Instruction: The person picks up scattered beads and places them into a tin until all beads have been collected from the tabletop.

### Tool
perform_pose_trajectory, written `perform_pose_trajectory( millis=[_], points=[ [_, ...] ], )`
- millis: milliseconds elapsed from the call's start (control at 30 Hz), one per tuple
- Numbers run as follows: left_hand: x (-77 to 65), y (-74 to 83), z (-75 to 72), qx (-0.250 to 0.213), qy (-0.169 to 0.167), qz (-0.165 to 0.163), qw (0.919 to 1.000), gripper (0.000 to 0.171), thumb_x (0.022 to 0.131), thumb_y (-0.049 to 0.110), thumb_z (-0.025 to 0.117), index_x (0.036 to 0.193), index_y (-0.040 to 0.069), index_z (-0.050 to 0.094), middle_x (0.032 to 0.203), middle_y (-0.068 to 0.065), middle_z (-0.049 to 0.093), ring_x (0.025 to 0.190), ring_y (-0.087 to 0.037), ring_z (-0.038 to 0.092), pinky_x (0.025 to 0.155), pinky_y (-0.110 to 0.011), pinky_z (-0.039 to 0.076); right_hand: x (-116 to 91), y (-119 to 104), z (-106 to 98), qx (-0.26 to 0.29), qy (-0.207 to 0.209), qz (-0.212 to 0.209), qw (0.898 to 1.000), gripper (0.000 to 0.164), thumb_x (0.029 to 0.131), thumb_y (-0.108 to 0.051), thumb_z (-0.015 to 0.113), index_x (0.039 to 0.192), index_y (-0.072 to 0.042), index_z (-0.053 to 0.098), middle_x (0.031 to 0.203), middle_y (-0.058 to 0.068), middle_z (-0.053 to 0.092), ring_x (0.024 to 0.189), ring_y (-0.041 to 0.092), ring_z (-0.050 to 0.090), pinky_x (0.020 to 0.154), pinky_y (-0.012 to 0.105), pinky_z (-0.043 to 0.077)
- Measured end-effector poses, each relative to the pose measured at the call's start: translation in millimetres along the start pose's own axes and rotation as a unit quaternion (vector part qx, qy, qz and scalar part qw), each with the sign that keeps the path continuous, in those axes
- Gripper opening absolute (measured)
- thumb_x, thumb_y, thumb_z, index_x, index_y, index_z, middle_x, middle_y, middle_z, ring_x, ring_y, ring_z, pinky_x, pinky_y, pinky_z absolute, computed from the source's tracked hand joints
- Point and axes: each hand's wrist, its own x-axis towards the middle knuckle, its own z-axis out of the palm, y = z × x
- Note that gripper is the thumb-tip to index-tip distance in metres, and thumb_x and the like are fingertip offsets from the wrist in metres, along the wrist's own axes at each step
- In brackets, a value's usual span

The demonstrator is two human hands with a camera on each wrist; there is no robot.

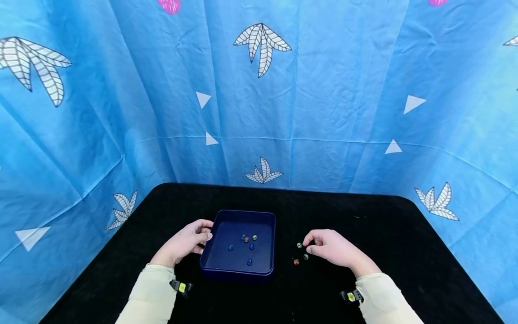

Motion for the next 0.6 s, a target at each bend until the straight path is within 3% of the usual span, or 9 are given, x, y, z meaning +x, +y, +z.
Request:
perform_pose_trajectory(
  millis=[200, 600],
  points=[
    [0.3, -2.5, -0.1, 0.002, 0.001, 0.003, 1.0000, 0.042, 0.103, 0.011, 0.055, 0.141, -0.006, 0.044, 0.116, -0.022, 0.056, 0.093, -0.032, 0.062, 0.073, -0.041, 0.057, -0.4, -0.1, 1.8, -0.002, -0.048, -0.011, 0.999, 0.012, 0.093, -0.019, 0.070, 0.105, -0.021, 0.072, 0.064, -0.010, 0.044, 0.052, 0.005, 0.038, 0.059, 0.028, 0.043],
    [0.4, -1.4, -0.9, 0.000, -0.001, 0.004, 1.0000, 0.043, 0.104, 0.012, 0.055, 0.141, -0.005, 0.044, 0.116, -0.023, 0.055, 0.094, -0.031, 0.062, 0.074, -0.041, 0.057, 1.0, 1.3, 4.4, -0.029, -0.065, -0.019, 0.997, 0.013, 0.091, -0.017, 0.071, 0.101, -0.026, 0.072, 0.065, -0.010, 0.047, 0.054, 0.005, 0.042, 0.058, 0.028, 0.044]
  ],
)
